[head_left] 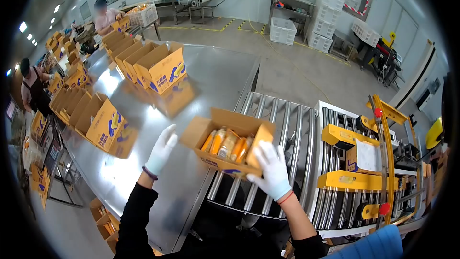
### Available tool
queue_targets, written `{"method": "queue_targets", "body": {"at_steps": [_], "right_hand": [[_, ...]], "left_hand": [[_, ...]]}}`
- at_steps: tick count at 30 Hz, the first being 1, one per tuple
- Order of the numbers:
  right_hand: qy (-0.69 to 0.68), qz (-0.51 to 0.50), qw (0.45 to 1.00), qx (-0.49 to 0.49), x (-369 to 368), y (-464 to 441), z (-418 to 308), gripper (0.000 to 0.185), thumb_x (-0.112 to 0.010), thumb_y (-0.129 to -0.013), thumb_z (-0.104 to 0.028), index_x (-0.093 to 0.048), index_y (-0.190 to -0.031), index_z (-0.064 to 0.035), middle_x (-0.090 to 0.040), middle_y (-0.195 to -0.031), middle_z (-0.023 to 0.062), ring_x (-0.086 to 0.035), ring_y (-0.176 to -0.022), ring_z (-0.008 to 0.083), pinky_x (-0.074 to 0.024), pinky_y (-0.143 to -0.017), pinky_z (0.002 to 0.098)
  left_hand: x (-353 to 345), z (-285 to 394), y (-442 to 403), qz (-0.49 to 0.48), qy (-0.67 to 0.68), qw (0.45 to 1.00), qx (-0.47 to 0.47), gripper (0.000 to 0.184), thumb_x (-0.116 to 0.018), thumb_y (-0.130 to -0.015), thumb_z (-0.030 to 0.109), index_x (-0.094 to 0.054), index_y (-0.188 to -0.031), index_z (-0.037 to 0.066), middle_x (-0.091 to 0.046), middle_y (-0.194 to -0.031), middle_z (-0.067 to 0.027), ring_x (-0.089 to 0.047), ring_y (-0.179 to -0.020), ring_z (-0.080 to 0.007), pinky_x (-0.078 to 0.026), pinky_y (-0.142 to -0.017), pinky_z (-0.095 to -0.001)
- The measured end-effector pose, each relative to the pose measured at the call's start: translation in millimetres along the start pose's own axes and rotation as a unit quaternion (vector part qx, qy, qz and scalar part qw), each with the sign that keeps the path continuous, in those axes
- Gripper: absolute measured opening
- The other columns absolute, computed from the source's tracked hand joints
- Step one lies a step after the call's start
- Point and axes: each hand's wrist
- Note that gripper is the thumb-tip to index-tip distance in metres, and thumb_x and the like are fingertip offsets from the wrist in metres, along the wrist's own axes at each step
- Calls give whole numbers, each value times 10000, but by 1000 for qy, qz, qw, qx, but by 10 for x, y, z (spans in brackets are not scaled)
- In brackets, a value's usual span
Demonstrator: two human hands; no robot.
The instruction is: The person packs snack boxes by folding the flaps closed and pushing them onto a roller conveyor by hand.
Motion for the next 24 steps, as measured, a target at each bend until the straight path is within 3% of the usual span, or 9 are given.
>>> {"method": "queue_targets", "body": {"at_steps": [1,3,7,9,11,15,18,23,24], "right_hand": [[-50,-15,998,45,-111,75,-4,748,-846,-746,-333,-572,-1414,-136,-505,-1493,122,-404,-1430,357,-244,-1215,595],[30,-58,991,119,-214,233,-51,667,-816,-789,-290,-592,-1405,-171,-547,-1465,52,-432,-1418,297,-257,-1219,579],[-200,-44,974,94,-33,147,45,425,-723,-910,-281,-679,-1309,-141,-697,-1246,33,-579,-1284,279,-321,-1205,523],[-336,-69,937,-66,123,24,34,425,-711,-915,-261,-667,-1307,-102,-705,-1171,116,-617,-1178,346,-424,-1106,470],[-110,41,991,72,111,-276,115,535,-734,-878,-268,-607,-1362,-79,-631,-1291,161,-593,-1181,365,-433,-1073,492],[115,95,989,-6,168,-550,-53,818,-804,-793,-349,-475,-1462,-12,-477,-1476,193,-427,-1381,363,-319,-1186,524],[20,62,998,18,52,-134,-251,930,-853,-728,-389,-457,-1459,28,-496,-1443,204,-462,-1351,372,-295,-1196,557],[53,-69,993,-81,180,193,59,962,-917,-644,-306,-466,-1437,1,-504,-1435,197,-467,-1347,385,-275,-1220,524],[97,-41,989,-106,159,214,241,1005,-920,-633,-284,-435,-1464,4,-480,-1471,203,-435,-1385,389,-252,-1236,511]], "left_hand": [[15,-152,27,13,202,967,157,549,-596,-1046,298,-460,-1491,7,-537,-1485,-145,-514,-1375,-228,-427,-1120,-356],[-170,175,-58,-31,271,953,132,691,-574,-1060,342,-289,-1567,-31,-484,-1535,-155,-522,-1367,-225,-434,-1120,-369],[-598,390,-420,-280,29,960,-16,549,-646,-993,352,-565,-1416,12,-637,-1395,-134,-605,-1277,-192,-473,-1070,-335],[-949,687,-559,-268,-145,952,2,369,-671,-956,295,-702,-1201,20,-716,-1205,-129,-645,-1184,-249,-492,-1039,-359],[-1209,465,-724,-162,-254,951,-65,225,-710,-922,216,-716,-986,1,-707,-1067,-134,-662,-1081,-318,-517,-970,-375],[-1279,419,-589,11,-386,916,-104,239,-742,-909,219,-661,-997,12,-670,-1007,-124,-644,-1081,-280,-521,-967,-401],[-1169,-777,-592,25,129,989,73,503,-708,-972,222,-508,-1371,-10,-599,-1308,-160,-573,-1245,-209,-503,-1038,-356],[-1606,-156,-689,-146,296,936,124,499,-674,-990,210,-522,-1410,-13,-627,-1320,-167,-622,-1185,-207,-542,-983,-350],[-2002,-112,-756,-31,209,973,90,429,-661,-994,210,-563,-1347,-13,-666,-1228,-150,-642,-1133,-205,-555,-950,-360]]}}
Point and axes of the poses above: each hand's wrist, its own y-axis away from the middle knuckle, its own x-axis out of the back of the hand, z = x × y
